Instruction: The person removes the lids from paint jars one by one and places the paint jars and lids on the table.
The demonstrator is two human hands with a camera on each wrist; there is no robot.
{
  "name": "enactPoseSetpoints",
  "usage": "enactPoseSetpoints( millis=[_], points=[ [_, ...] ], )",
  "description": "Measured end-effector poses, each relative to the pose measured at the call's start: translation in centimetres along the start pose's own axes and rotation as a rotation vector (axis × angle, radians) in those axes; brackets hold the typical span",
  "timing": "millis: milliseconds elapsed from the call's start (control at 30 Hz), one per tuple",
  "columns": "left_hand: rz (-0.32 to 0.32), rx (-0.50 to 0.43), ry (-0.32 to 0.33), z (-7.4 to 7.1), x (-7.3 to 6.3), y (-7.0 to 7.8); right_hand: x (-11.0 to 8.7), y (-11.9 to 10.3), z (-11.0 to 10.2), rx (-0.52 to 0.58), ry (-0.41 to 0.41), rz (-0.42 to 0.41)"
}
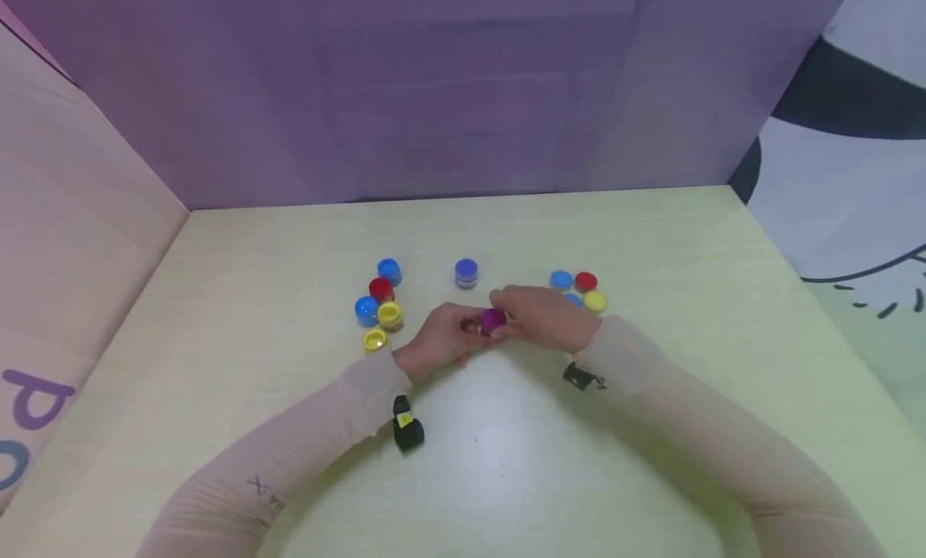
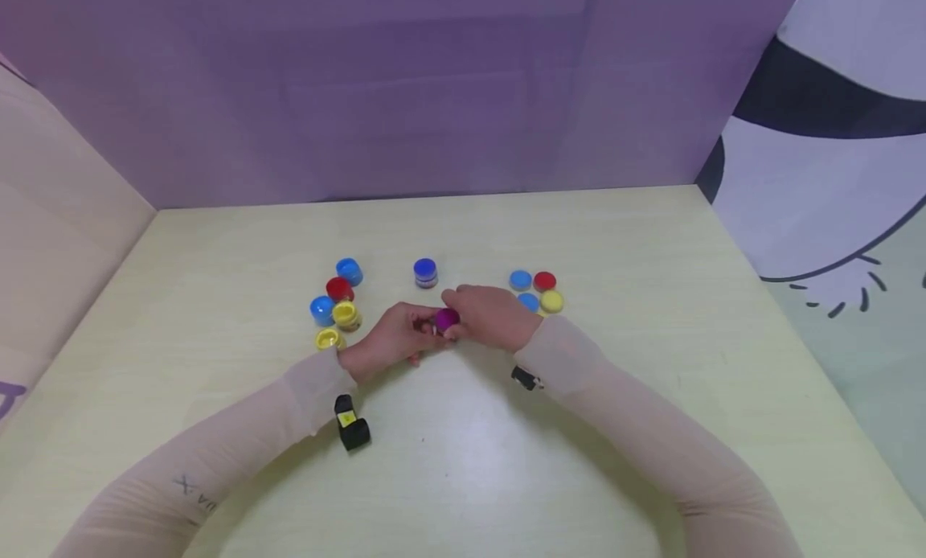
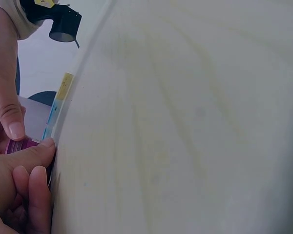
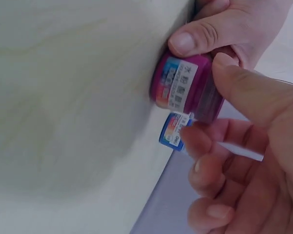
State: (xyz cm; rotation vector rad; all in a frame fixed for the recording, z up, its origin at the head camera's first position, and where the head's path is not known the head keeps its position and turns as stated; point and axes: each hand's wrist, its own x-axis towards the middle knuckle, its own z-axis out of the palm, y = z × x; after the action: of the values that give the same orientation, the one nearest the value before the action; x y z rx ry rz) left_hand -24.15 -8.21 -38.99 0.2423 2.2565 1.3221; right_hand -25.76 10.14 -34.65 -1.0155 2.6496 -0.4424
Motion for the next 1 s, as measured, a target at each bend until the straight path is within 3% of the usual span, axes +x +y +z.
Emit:
enactPoseSetpoints(
  millis=[200, 367, 567, 800, 1000],
  points=[
    [0.003, -0.007, -0.003, 0.0, 0.0, -0.1, -0.1, 0.4, 0.2, 0.021, -0.002, 0.008],
    [0.003, -0.001, -0.004, 0.0, 0.1, -0.1, -0.4, 0.3, 0.5, 0.057, 0.007, 0.092],
    [-0.01, -0.003, 0.001, 0.0, 0.1, 0.0, -0.3, -0.3, 0.9, 0.007, 0.037, 0.198],
    [-0.037, -0.006, 0.011, 0.2, 0.3, -0.1, 0.1, -1.2, 1.3, 0.018, 0.07, 0.253],
    [-0.02, 0.007, 0.008, 0.0, 0.3, 0.0, 0.1, -1.7, 1.3, 0.031, 0.075, 0.284]
  ],
)
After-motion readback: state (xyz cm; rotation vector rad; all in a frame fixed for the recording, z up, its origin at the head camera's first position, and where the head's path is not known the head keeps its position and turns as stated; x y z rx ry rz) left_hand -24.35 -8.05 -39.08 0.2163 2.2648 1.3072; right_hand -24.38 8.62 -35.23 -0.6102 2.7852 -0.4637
